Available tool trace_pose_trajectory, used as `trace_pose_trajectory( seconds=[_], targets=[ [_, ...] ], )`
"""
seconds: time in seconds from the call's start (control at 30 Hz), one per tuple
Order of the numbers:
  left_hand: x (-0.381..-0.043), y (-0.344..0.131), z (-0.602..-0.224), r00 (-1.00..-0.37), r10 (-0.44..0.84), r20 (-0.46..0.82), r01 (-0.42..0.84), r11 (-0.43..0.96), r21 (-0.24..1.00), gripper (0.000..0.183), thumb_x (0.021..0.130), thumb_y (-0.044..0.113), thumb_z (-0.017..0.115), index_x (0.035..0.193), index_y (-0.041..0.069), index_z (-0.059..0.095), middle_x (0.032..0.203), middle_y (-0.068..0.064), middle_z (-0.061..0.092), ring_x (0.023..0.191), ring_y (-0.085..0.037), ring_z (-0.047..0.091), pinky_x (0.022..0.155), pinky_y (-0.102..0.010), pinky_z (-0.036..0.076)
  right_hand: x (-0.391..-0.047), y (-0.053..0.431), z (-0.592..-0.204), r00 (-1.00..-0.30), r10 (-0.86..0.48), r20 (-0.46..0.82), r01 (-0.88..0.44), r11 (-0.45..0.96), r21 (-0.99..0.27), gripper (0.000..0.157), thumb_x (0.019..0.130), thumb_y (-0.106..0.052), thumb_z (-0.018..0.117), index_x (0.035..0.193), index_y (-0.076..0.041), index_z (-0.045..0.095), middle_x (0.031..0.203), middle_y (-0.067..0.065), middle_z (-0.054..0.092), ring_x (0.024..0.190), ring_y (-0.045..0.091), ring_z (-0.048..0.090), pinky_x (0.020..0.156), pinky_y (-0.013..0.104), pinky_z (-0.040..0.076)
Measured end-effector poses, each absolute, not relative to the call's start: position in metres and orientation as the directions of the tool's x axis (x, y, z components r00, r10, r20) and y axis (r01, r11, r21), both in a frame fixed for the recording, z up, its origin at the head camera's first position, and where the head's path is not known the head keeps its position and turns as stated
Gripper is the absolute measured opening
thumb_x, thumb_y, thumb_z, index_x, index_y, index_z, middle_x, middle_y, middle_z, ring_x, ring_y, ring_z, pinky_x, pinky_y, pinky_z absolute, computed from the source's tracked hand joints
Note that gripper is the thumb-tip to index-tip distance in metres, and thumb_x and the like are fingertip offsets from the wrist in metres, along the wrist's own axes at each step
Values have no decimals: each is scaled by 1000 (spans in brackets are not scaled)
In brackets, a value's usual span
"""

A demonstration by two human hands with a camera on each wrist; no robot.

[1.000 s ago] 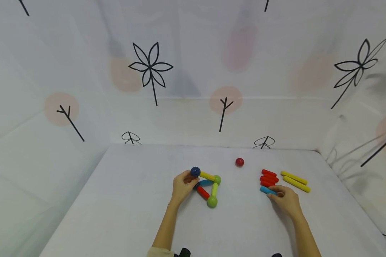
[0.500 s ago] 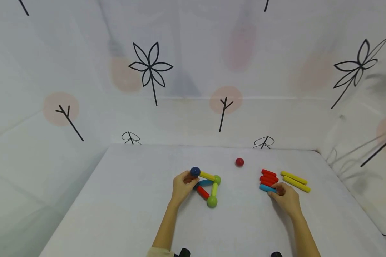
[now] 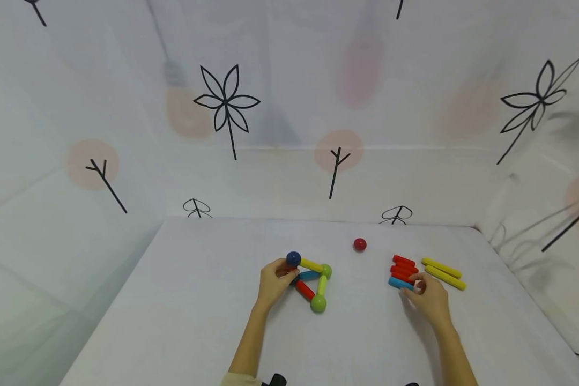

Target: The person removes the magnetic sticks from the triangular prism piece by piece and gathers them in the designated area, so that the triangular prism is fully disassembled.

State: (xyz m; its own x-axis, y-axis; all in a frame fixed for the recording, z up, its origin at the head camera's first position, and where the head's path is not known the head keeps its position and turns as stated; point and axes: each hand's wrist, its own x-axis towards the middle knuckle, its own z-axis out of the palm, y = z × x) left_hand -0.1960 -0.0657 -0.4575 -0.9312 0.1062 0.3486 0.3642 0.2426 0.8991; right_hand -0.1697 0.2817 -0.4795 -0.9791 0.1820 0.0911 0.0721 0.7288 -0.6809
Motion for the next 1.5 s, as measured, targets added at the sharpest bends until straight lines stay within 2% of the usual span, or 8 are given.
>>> trace_pose_trajectory(
  seconds=[0.3,0.43,0.57,0.73,0.9,1.03,1.3,1.5],
  targets=[
    [-194,-68,-455,-937,107,332,349,234,908,19,83,-3,65,101,-10,64,96,-25,67,88,-36,65,81,-42,53,-187,234,-472,-971,99,218,-112,616,-780,37,83,-17,72,113,1,58,87,9,58,74,11,50,65,12,42],
    [-195,-67,-456,-940,99,328,342,238,909,18,84,-2,65,101,-9,65,96,-22,68,88,-35,66,80,-39,53,-196,205,-466,-981,18,195,-154,549,-822,40,85,-17,70,119,-1,56,91,11,59,79,18,53,67,15,46],
    [-195,-67,-456,-941,89,326,338,240,910,17,84,-1,65,100,-8,65,95,-21,69,88,-35,66,79,-37,54,-203,171,-459,-964,-90,250,-260,503,-824,43,84,-14,70,123,-3,55,98,16,61,81,22,56,69,19,49],
    [-196,-68,-456,-942,93,323,336,235,912,18,84,-1,65,101,-8,66,95,-20,69,89,-34,66,79,-35,54,-210,133,-446,-908,-226,353,-419,468,-778,46,85,-15,70,127,-5,55,105,18,61,79,19,58,68,24,51],
    [-198,-70,-455,-932,108,346,362,215,907,18,86,-1,64,101,-9,66,95,-23,68,88,-36,67,78,-34,54,-216,106,-440,-846,-356,397,-529,461,-713,42,86,-18,68,124,-5,59,106,15,61,78,19,58,65,24,49],
    [-198,-71,-455,-934,118,337,355,194,915,19,87,0,62,102,-11,64,97,-25,66,90,-37,66,78,-33,54,-219,94,-436,-826,-424,371,-550,466,-693,40,86,-17,68,123,-3,60,105,15,61,80,23,56,66,28,48],
    [-199,-71,-454,-926,116,359,376,203,904,19,85,-4,62,101,-15,63,95,-28,66,87,-40,66,76,-34,55,-221,85,-431,-826,-443,348,-556,543,-629,44,84,-14,71,122,1,58,108,14,62,80,27,57,68,32,49],
    [-201,-71,-453,-925,113,363,379,214,900,18,84,-7,61,100,-14,63,93,-27,66,85,-39,67,75,-35,55,-222,77,-428,-804,-473,361,-595,612,-522,42,84,-13,71,123,-2,59,106,13,60,83,22,60,71,29,53]
  ],
)
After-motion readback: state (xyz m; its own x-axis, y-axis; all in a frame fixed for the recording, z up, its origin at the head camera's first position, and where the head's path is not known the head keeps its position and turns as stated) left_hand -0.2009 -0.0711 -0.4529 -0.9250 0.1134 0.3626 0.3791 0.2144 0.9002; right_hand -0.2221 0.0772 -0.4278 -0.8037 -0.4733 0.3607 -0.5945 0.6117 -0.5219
